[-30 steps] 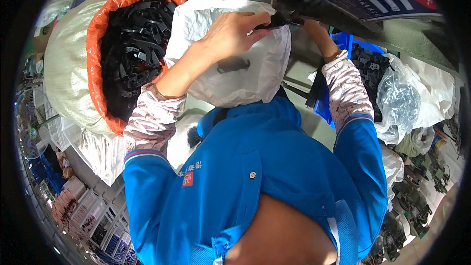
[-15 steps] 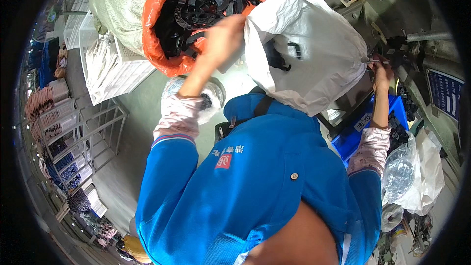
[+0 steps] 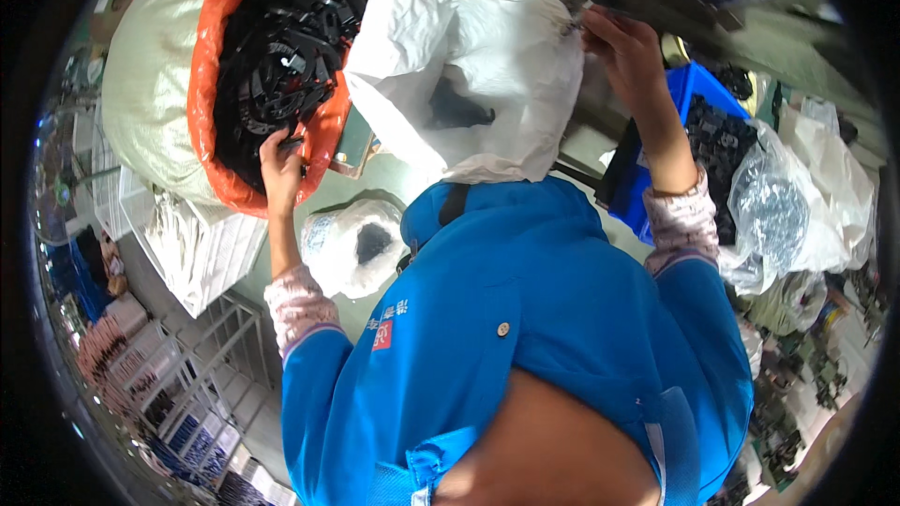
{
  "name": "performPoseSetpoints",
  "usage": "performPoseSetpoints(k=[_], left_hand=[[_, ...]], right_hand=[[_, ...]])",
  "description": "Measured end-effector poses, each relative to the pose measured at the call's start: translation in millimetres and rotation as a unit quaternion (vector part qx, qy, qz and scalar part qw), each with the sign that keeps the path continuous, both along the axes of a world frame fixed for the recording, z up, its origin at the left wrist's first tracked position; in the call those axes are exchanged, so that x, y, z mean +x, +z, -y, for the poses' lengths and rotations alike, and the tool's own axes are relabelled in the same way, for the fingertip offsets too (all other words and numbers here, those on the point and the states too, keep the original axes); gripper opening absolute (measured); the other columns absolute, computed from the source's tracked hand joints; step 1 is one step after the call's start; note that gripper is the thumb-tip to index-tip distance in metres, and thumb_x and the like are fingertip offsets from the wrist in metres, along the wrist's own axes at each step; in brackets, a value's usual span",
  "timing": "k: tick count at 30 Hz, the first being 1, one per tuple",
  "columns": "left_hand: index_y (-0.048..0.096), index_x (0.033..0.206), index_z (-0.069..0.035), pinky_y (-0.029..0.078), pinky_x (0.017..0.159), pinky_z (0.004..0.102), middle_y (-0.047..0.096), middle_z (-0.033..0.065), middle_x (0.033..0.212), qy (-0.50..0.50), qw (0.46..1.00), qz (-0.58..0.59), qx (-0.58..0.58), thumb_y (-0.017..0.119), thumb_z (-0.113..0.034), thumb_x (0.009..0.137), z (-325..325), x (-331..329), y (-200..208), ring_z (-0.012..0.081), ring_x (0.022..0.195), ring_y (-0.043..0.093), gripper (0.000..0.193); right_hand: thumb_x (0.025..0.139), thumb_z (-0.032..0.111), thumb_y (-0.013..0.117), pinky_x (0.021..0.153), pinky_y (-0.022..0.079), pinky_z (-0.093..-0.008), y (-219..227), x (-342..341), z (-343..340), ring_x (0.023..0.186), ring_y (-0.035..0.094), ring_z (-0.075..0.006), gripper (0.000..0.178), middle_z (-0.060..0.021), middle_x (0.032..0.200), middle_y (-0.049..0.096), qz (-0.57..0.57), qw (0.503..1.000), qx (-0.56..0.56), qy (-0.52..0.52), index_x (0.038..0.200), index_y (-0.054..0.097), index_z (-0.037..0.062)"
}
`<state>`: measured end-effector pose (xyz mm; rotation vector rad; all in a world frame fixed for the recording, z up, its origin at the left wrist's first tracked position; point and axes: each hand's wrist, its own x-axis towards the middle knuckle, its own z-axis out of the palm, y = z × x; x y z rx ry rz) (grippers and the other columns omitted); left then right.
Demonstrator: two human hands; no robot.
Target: The person repeatedly picks small black plastic components from a blue bin, attaches them to a larger black plastic piece, and places the assembled unit into a white sack. The process is repeated continuously.
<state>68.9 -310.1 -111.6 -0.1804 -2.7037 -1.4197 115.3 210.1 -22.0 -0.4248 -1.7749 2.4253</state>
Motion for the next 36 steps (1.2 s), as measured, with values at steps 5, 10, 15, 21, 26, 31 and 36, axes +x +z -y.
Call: performPoseSetpoints(k=[5, 10, 15, 21, 26, 31, 36], left_hand=[[0.056, 0.106, 0.007, 0.053, 0.078, 0.0362, 0.06, 0.0204, 0.112, 0.14, 0.907, 0.074, 0.39, 0.051, -0.03, 0.095, -14.8, 19.7, 37.5, 0.0287, 0.089, 0.063, 0.039], [0.052, 0.118, -0.003, 0.056, 0.069, 0.0268, 0.061, 0.0121, 0.108, 0.059, 0.868, 0.086, 0.486, 0.055, -0.001, 0.091, -101.9, 25.0, 66.7, 0.0198, 0.093, 0.063, 0.028], [0.048, 0.126, -0.004, 0.045, 0.099, 0.0431, 0.058, 0.0113, 0.114, -0.106, 0.739, 0.315, 0.586, 0.054, 0.007, 0.088, -172.0, 40.6, 68.2, 0.0201, 0.103, 0.059, 0.04], [0.056, 0.106, -0.001, 0.042, 0.081, 0.0374, 0.052, 0.006, 0.095, -0.209, 0.699, 0.432, 0.531, 0.057, 0.008, 0.071, -298.5, 96.8, 79.2, 0.0178, 0.085, 0.049, 0.036], [0.053, 0.104, -0.004, 0.037, 0.056, 0.0255, 0.048, -0.0004, 0.077, -0.268, 0.698, 0.504, 0.432, 0.064, -0.003, 0.081, -393.8, 130.9, 79.3, 0.01, 0.063, 0.044, 0.026], [0.054, 0.116, -0.004, 0.038, 0.051, 0.0219, 0.049, -0.0016, 0.069, -0.272, 0.674, 0.599, 0.335, 0.066, -0.023, 0.087, -422.3, 151.3, 71.8, 0.0084, 0.058, 0.047, 0.037], [0.051, 0.125, -0.006, 0.056, 0.07, 0.035, 0.064, 0.0127, 0.103, -0.26, 0.656, 0.625, 0.335, 0.063, -0.028, 0.088, -431.4, 173.0, 70.2, 0.0258, 0.093, 0.065, 0.045]], right_hand=[[0.084, 0.018, 0.067, 0.07, 0.05, -0.0333, -10.8, -8.6, 14.1, 0.076, 0.061, -0.0188, 0.022, -0.0109, 0.084, 0.064, -0.026, 0.999, -0.043, -0.007, 0.097, 0.065, -0.0001], [0.086, 0.015, 0.066, 0.057, 0.05, -0.0223, -33.6, -4.0, 52.0, 0.065, 0.062, -0.0104, 0.018, -0.0077, 0.074, 0.066, -0.066, 0.946, 0.265, -0.175, 0.09, 0.067, -0.0025], [0.084, 0.014, 0.068, 0.06, 0.049, -0.0246, -16.6, 96.1, 28.4, 0.069, 0.062, -0.012, 0.02, -0.0099, 0.086, 0.067, -0.15, 0.891, 0.39, -0.18, 0.101, 0.068, 0.0045], [0.073, -0.003, 0.06, 0.074, 0.051, -0.0377, -45.9, 247.5, -105.5, 0.083, 0.064, -0.0326, 0.03, -0.0159, 0.095, 0.065, 0.252, 0.736, 0.628, 0.009, 0.103, 0.065, 0.0039], [0.072, 0.003, 0.058, 0.071, 0.052, -0.0428, -144.2, 255.9, -133.9, 0.095, 0.062, -0.0341, 0.025, -0.0219, 0.112, 0.058, 0.283, 0.617, 0.679, 0.279, 0.096, 0.061, 0.0053], [0.071, -0.005, 0.064, 0.072, 0.052, -0.0362, -30.1, 263.3, -97.8, 0.09, 0.062, -0.0298, 0.029, -0.0149, 0.1, 0.059, 0.053, 0.87, 0.485, -0.07, 0.098, 0.06, 0.0033], [0.073, -0.007, 0.063, 0.078, 0.052, -0.0359, 5.5, 263.1, -28.6, 0.094, 0.062, -0.0315, 0.037, -0.0152, 0.105, 0.059, -0.136, 0.88, 0.449, -0.075, 0.109, 0.061, 0.0049]])
